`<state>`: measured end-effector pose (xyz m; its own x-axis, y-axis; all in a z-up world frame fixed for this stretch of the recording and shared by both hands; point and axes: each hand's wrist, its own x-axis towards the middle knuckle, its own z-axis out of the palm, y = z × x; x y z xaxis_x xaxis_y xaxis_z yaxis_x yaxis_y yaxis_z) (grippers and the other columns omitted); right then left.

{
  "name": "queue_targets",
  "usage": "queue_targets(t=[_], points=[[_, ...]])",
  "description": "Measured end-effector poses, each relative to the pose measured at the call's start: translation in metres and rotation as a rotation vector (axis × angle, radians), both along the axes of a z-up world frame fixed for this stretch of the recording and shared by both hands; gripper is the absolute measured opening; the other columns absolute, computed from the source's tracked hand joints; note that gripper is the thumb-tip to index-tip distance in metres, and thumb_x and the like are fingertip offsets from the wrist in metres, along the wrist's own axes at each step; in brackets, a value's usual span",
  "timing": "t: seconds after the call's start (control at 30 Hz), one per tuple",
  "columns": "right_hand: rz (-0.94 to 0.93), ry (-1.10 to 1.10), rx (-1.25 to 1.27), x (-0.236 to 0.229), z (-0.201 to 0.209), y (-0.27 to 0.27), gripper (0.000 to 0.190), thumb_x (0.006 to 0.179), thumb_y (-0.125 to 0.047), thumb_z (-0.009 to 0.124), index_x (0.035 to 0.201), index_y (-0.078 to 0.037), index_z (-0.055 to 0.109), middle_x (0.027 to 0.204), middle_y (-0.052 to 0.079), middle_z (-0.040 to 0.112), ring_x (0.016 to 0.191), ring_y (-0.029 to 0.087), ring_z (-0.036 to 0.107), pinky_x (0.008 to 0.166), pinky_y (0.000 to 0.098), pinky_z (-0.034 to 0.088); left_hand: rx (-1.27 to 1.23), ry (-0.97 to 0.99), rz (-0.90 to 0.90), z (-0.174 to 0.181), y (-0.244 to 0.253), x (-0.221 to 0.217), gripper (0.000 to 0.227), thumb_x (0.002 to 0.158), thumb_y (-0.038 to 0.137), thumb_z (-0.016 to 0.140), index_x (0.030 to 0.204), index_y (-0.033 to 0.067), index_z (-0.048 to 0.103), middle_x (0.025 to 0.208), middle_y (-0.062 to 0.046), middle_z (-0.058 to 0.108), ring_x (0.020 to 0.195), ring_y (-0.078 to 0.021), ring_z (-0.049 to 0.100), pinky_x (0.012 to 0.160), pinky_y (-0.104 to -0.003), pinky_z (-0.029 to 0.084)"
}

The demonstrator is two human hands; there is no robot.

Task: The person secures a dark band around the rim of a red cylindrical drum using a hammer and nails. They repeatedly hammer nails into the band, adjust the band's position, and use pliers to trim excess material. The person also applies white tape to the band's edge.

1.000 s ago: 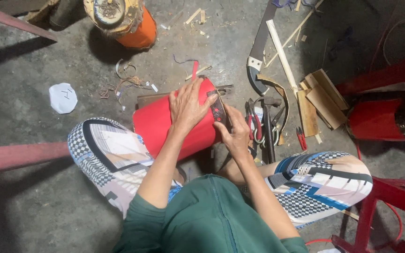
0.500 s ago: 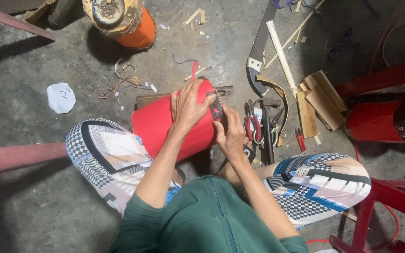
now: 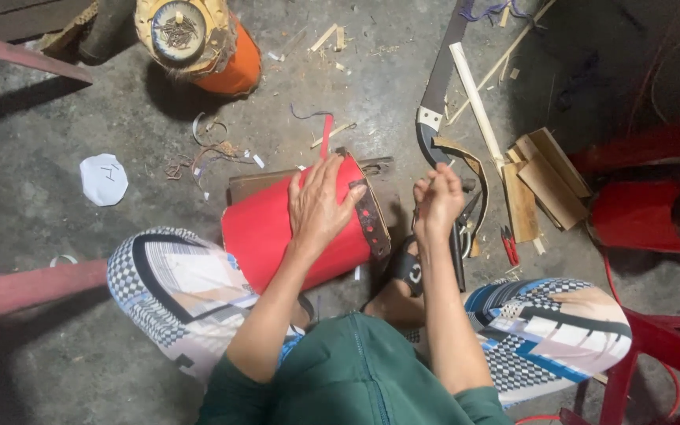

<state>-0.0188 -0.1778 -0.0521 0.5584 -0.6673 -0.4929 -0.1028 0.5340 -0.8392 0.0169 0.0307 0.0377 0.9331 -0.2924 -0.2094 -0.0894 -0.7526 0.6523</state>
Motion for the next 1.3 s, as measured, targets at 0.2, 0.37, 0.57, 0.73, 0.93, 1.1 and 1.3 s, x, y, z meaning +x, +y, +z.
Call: queue_targets(t=[0.2, 0.37, 0.57, 0.73, 0.93, 1.1, 1.3], points=[[-0.079, 0.189, 0.0, 0.083, -0.115, -0.053, 0.026, 0.1, -0.019, 0.056, 0.125, -0.018, 0.063, 0.093, -0.001, 0.071, 0.071, 0.013, 0.074, 0.063, 0.0265, 0.066, -0.021, 0.012, 0.011, -0.003, 0.0, 0.011, 0.068, 0.097, 0.051, 0.061, 0.147, 0.006, 0.049, 0.151, -0.02, 0.052, 0.143, -0.0381, 0.044, 0.116, -0.064, 0.02], [-0.004, 0.256, -0.036, 0.132, -0.192, -0.073, 0.027, 0.097, -0.021, 0.06, 0.123, -0.019, 0.064, 0.089, -0.001, 0.073, 0.069, 0.015, 0.075, 0.061, 0.0295, 0.067, -0.033, -0.003, 0.016, -0.006, 0.005, 0.021, 0.069, 0.095, 0.048, 0.064, 0.147, 0.0052, 0.048, 0.151, -0.02, 0.051, 0.142, -0.0393, 0.045, 0.115, -0.065, 0.022], [0.056, 0.352, -0.223, 0.187, -0.227, -0.061, 0.013, 0.09, -0.019, 0.071, 0.103, -0.019, 0.069, 0.078, -0.001, 0.065, 0.06, 0.011, 0.069, 0.057, 0.0249, 0.063, -0.07, 0.009, 0.026, -0.011, 0.009, 0.032, 0.072, 0.093, 0.048, 0.067, 0.146, 0.0036, 0.048, 0.151, -0.021, 0.051, 0.142, -0.0406, 0.043, 0.115, -0.065, 0.02], [0.365, 0.349, -0.569, 0.255, -0.218, -0.032, 0.003, 0.087, -0.02, 0.075, 0.09, -0.019, 0.075, 0.075, 0.0, 0.068, 0.061, 0.012, 0.066, 0.06, 0.0284, 0.055, -0.077, 0.035, 0.054, -0.008, 0.011, 0.043, 0.073, 0.092, 0.048, 0.068, 0.146, 0.0041, 0.048, 0.151, -0.02, 0.05, 0.142, -0.0398, 0.042, 0.115, -0.065, 0.019], [0.585, 0.185, -0.845, 0.335, -0.243, -0.016, 0.013, 0.082, -0.023, 0.068, 0.089, -0.026, 0.078, 0.077, -0.014, 0.069, 0.073, 0.002, 0.059, 0.074, 0.0241, 0.049, 0.09, 0.041, -0.022, -0.021, 0.012, 0.053, 0.076, 0.099, 0.063, 0.039, 0.151, 0.0084, 0.042, 0.159, -0.01, 0.042, 0.149, -0.0287, 0.034, 0.12, -0.06, 0.012], [0.573, 0.234, -1.002, 0.379, -0.265, 0.001, 0.007, 0.083, -0.02, 0.073, 0.08, -0.026, 0.074, 0.074, -0.008, 0.072, 0.072, 0.01, 0.068, 0.075, 0.0302, 0.053, 0.028, -0.096, 0.045, -0.022, 0.018, 0.058, 0.073, 0.093, 0.056, 0.057, 0.143, 0.0022, 0.055, 0.152, -0.012, 0.054, 0.143, -0.0332, 0.045, 0.117, -0.059, 0.019], [0.502, 0.568, -1.383, 0.396, -0.298, 0.024, 0.007, 0.08, -0.019, 0.075, 0.077, -0.024, 0.079, 0.077, 0.008, 0.075, 0.076, 0.039, 0.072, 0.063, 0.0522, 0.053, -0.021, -0.039, 0.058, -0.023, 0.02, 0.058, 0.074, 0.095, 0.058, 0.05, 0.145, 0.0029, 0.054, 0.154, -0.012, 0.051, 0.145, -0.0352, 0.04, 0.118, -0.059, 0.013]])
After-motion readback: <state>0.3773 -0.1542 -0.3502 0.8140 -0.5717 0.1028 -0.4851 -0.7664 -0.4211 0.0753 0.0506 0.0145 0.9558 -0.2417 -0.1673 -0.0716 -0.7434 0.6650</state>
